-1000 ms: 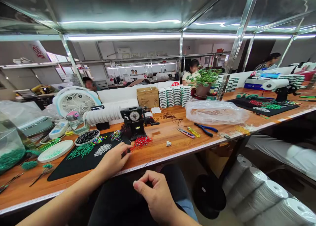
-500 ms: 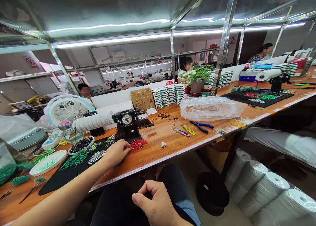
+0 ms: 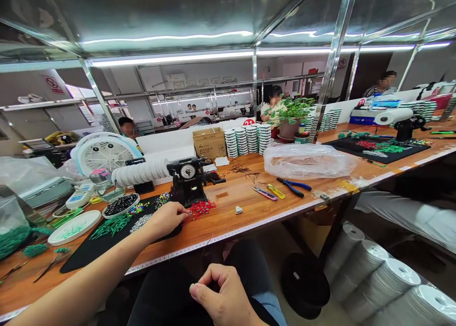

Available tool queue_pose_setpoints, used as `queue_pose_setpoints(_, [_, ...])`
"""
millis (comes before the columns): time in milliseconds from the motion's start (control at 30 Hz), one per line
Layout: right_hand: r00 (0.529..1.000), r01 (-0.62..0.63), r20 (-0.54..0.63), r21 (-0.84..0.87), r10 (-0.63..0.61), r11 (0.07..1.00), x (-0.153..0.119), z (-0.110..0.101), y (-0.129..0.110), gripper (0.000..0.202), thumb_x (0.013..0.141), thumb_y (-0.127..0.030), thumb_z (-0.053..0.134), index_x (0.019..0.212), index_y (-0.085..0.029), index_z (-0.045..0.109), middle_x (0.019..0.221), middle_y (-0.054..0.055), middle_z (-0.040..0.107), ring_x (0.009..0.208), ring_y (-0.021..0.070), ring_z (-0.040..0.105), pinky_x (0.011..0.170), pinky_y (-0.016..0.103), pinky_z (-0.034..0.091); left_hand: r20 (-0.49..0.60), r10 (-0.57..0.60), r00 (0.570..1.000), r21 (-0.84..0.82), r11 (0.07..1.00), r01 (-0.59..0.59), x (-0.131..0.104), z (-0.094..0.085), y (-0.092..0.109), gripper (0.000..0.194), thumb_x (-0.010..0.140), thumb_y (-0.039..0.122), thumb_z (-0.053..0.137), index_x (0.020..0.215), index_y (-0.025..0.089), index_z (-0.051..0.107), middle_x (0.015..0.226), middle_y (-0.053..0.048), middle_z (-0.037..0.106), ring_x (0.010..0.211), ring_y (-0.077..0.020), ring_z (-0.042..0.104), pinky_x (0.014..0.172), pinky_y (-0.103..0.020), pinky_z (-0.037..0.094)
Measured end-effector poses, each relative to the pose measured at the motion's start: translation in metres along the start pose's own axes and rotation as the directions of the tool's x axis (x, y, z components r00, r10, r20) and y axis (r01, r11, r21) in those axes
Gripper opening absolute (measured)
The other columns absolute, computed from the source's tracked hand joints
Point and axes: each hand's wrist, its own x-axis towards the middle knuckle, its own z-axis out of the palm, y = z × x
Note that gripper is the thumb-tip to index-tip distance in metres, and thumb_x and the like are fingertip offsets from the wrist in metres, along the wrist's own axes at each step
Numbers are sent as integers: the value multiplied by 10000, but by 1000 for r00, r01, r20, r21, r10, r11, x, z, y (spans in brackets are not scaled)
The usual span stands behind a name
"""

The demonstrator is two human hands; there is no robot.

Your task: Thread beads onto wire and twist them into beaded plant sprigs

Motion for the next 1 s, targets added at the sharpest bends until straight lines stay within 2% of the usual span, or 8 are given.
queue_pose_setpoints(100, [1000,-4,0,-5,4,1000,0,1,-1,261,711,-334,641,569,-151,520,545,-20,452,571,118,381,557,253,290,-30,8,1000,-17,1000,-8,-3,-2,-2,206,857,318,544,821,149,656,924,-62,679,875,-194,612,826,-375,441])
queue_pose_setpoints(300, [1000,-17,11,-22,17,1000,0,3,-6,269,706,-341,634,560,-156,503,529,-29,418,558,114,362,544,254,273,-28,6,1000,-47,999,-8,-8,14,3,186,828,324,584,840,147,639,927,-53,655,843,-189,603,768,-362,462])
queue_pose_setpoints(467, [1000,-16,12,-17,17,1000,1,2,-3,267,704,-337,632,559,-157,498,529,-30,418,556,112,350,547,255,268,37,25,999,-74,997,-22,-9,18,1,227,844,336,570,740,143,627,743,-13,640,716,-163,598,714,-357,476])
queue_pose_setpoints(533, [1000,-19,9,-23,19,1000,1,3,-1,266,702,-332,635,559,-156,498,524,-32,413,554,111,348,549,254,268,35,41,999,-96,995,-38,-10,17,-1,208,835,325,580,744,145,632,751,-12,640,710,-161,592,711,-353,471])
queue_pose_setpoints(667, [1000,-17,12,-34,17,999,1,5,1,251,713,-318,628,566,-152,511,530,-29,431,560,111,361,550,250,274,-44,42,998,-151,987,-48,-14,22,0,118,781,267,621,810,158,657,856,-42,644,810,-198,582,745,-368,440])
queue_pose_setpoints(800, [1000,-6,6,-29,7,1000,0,6,0,246,718,-312,626,570,-149,517,540,-24,449,561,111,370,552,249,285,-130,53,990,-246,966,-84,-18,26,7,93,766,208,583,708,186,652,819,-51,620,795,-218,570,743,-353,406])
queue_pose_setpoints(933, [1000,0,-24,9,0,1000,4,2,-10,253,721,-319,639,572,-145,533,545,-20,460,572,115,386,564,250,303,-262,16,965,-405,906,-125,-32,9,13,145,832,230,488,771,186,613,946,-81,585,936,-241,530,836,-358,378])
queue_pose_setpoints(1000, [999,24,-50,49,-21,999,9,0,-18,263,730,-325,650,574,-144,541,551,-19,469,575,113,393,568,247,311,-272,-14,962,-510,850,-132,-48,-1,15,189,875,300,438,858,184,587,955,-87,601,883,-221,552,776,-334,419])
